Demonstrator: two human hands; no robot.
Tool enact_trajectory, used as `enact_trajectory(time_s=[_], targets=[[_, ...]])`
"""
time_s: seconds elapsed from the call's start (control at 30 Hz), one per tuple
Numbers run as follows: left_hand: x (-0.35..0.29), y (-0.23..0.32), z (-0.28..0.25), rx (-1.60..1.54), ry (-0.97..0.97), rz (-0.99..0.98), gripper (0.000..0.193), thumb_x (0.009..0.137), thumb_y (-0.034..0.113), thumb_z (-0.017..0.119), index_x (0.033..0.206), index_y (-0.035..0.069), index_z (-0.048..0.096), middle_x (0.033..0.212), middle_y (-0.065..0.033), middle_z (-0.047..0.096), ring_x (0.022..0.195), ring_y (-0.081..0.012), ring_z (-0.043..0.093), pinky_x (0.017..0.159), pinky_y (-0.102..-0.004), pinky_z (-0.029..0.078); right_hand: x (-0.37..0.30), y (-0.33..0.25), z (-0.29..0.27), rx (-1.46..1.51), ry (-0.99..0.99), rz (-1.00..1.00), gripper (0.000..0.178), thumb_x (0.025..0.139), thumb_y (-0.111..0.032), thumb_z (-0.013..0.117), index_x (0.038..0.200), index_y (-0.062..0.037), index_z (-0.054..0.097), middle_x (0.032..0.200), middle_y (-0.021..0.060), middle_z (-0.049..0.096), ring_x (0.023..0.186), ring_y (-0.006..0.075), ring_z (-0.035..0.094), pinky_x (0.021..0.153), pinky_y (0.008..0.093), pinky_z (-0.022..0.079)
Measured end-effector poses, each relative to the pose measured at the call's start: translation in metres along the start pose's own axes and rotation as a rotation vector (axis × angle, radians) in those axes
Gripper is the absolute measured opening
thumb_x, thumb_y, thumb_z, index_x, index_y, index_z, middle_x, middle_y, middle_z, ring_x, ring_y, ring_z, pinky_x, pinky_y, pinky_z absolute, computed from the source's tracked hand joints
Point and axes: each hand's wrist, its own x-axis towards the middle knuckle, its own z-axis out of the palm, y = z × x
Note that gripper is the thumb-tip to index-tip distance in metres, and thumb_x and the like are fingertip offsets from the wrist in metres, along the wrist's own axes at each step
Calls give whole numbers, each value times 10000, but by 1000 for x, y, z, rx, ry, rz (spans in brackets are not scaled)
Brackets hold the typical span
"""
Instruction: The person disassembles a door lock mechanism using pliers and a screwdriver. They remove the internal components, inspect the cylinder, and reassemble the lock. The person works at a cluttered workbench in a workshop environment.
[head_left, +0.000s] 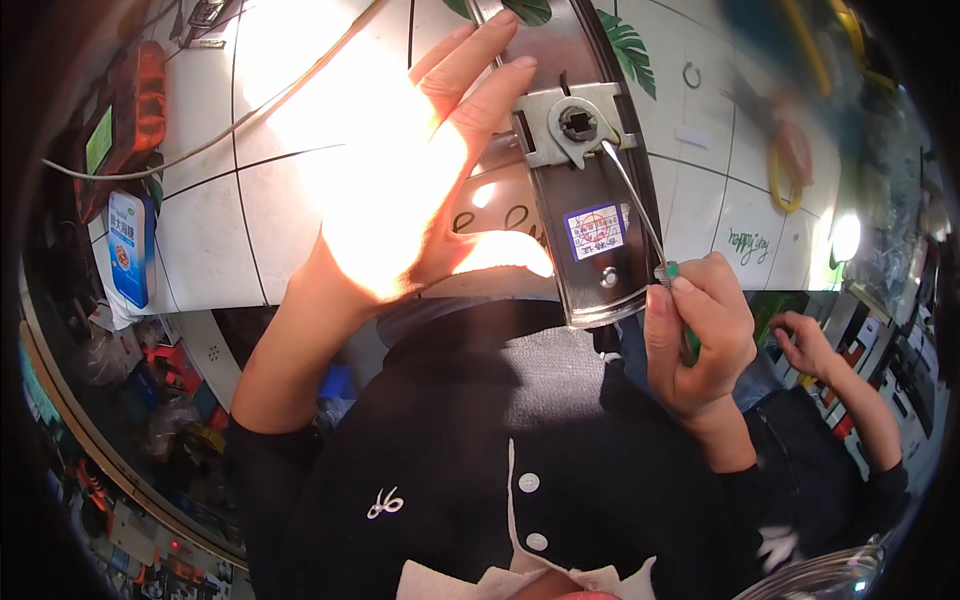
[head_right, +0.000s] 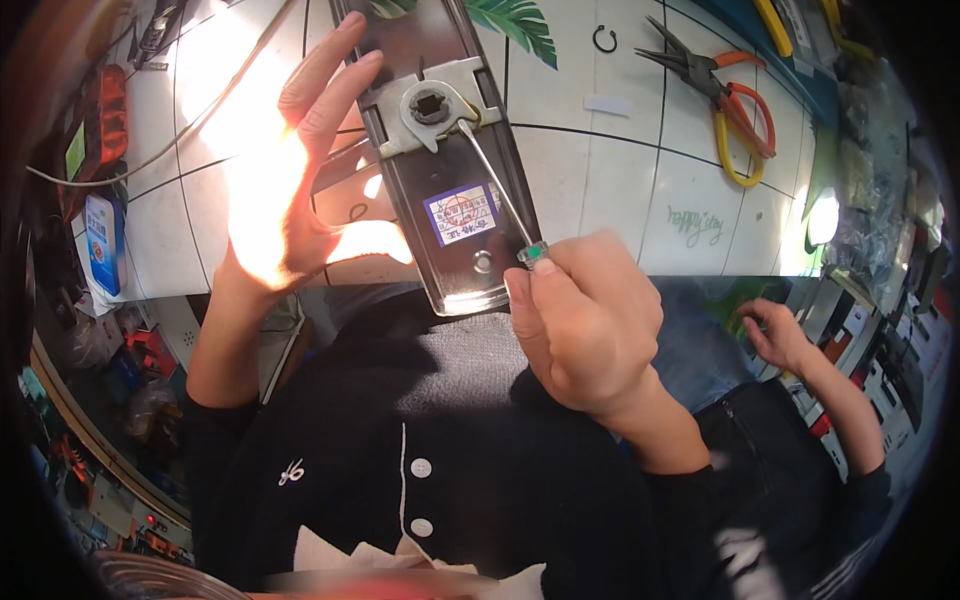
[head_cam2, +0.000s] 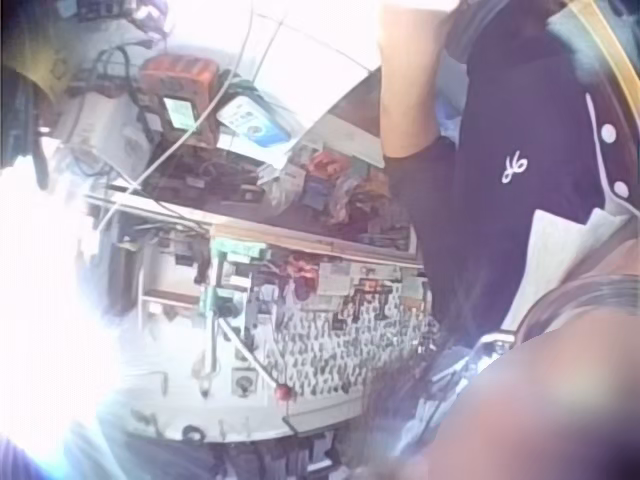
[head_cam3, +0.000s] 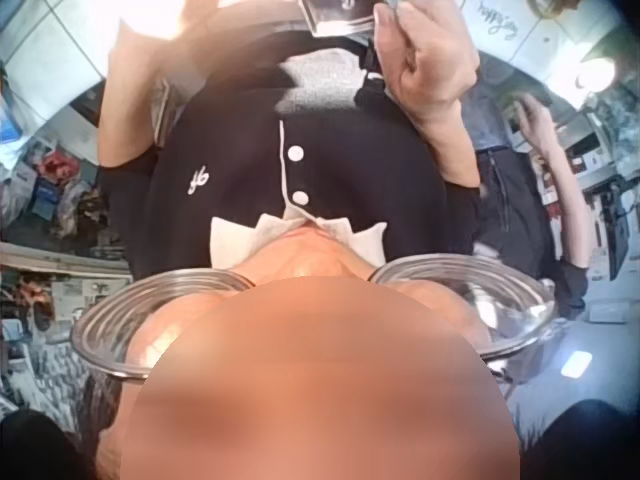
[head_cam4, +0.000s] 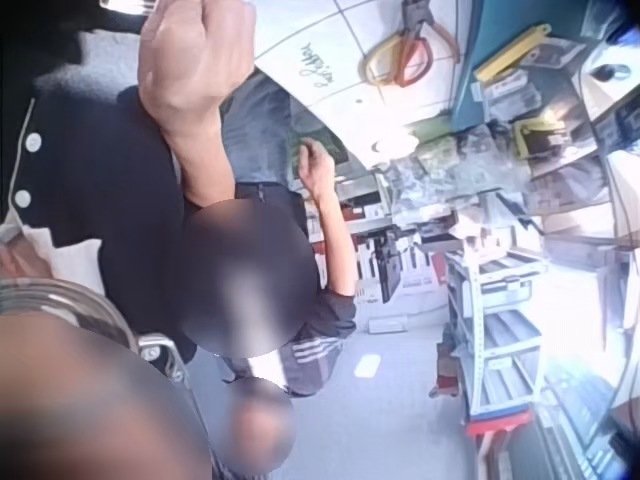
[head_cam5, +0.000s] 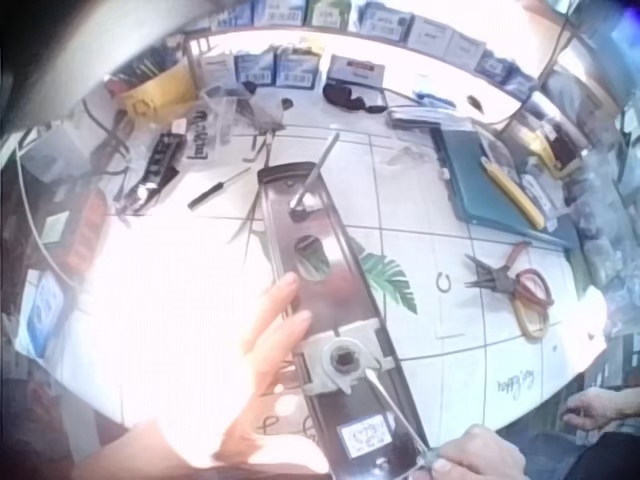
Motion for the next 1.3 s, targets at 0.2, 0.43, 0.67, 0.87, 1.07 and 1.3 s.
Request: enact_trajectory(time_s=[0.2,0.43,0.67,0.87,1.07,1.3], targets=[[6,2,12,101,166,82,902,735,457,801,1422,-2,438,1500,-247,364,1375,-388,377,1089,-469,351,-7,-12,20,175,252,204,293,798,122,692,1027,32,533,766,154,613,594,239,566,499,295,437],[5,4,8,117,150,59,921,699,434,835,1411,-2,447,1491,-250,367,1360,-394,401,1063,-465,398,15,-1,-19,-48,6,77,286,767,111,720,988,16,566,766,122,616,627,218,567,559,295,443],[4,5,17,124,271,76,881,692,518,811,1362,41,495,1377,-192,475,1242,-353,502,1026,-522,401,2,-3,-21,3,130,184,257,791,56,736,1002,24,592,846,112,641,671,185,582,608,274,463],[34,21,-32,519,-20,178,900,658,609,763,1351,91,514,1308,-107,542,1218,-301,509,1093,-569,267,-9,7,-36,43,129,394,248,946,-6,558,1192,28,563,1067,122,590,883,155,591,810,263,479],[91,4,-80,772,-547,313,678,867,333,648,1448,102,386,1502,-144,376,1425,-301,327,1170,-550,226,-3,-4,-14,16,44,334,362,946,-136,582,1274,12,546,1107,130,541,939,208,560,843,325,467],[120,2,-73,566,-535,332,367,847,129,639,1196,107,531,1141,-48,605,1155,-218,573,1165,-546,245,16,-7,5,-103,-18,350,806,620,-104,822,1343,-3,480,1187,183,529,957,330,586,801,341,515]])
